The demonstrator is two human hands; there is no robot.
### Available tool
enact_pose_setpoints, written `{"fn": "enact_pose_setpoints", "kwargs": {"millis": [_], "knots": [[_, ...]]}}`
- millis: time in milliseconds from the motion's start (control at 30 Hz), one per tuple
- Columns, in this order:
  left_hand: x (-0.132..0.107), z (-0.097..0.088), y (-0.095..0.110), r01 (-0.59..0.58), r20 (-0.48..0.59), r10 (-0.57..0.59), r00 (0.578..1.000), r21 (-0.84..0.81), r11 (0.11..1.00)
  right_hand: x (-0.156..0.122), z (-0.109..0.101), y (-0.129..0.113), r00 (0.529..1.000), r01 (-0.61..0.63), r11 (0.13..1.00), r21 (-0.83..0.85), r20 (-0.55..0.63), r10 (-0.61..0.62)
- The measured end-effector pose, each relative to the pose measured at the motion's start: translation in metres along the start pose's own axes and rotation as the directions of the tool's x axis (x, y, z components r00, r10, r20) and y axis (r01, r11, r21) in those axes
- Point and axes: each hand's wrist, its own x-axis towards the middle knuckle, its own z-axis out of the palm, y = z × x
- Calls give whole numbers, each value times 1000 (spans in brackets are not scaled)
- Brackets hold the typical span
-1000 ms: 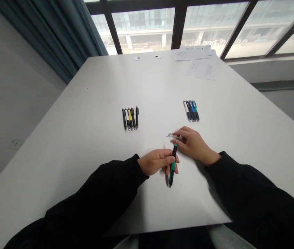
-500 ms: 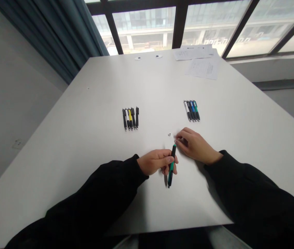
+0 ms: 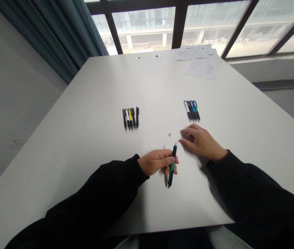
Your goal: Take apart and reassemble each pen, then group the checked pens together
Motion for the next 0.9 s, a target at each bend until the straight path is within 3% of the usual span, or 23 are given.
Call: {"fn": "enact_pose_setpoints", "kwargs": {"millis": [600,900], "knots": [[0,-1,-1,-5,0,5,1000,0,1000,-2,5,-6,999,-39,996,-86,-36,36],[-1,0,1,4,-3,-4,1000,10,1000,-3,4,-9,1000,29,999,41,2,-29]]}}
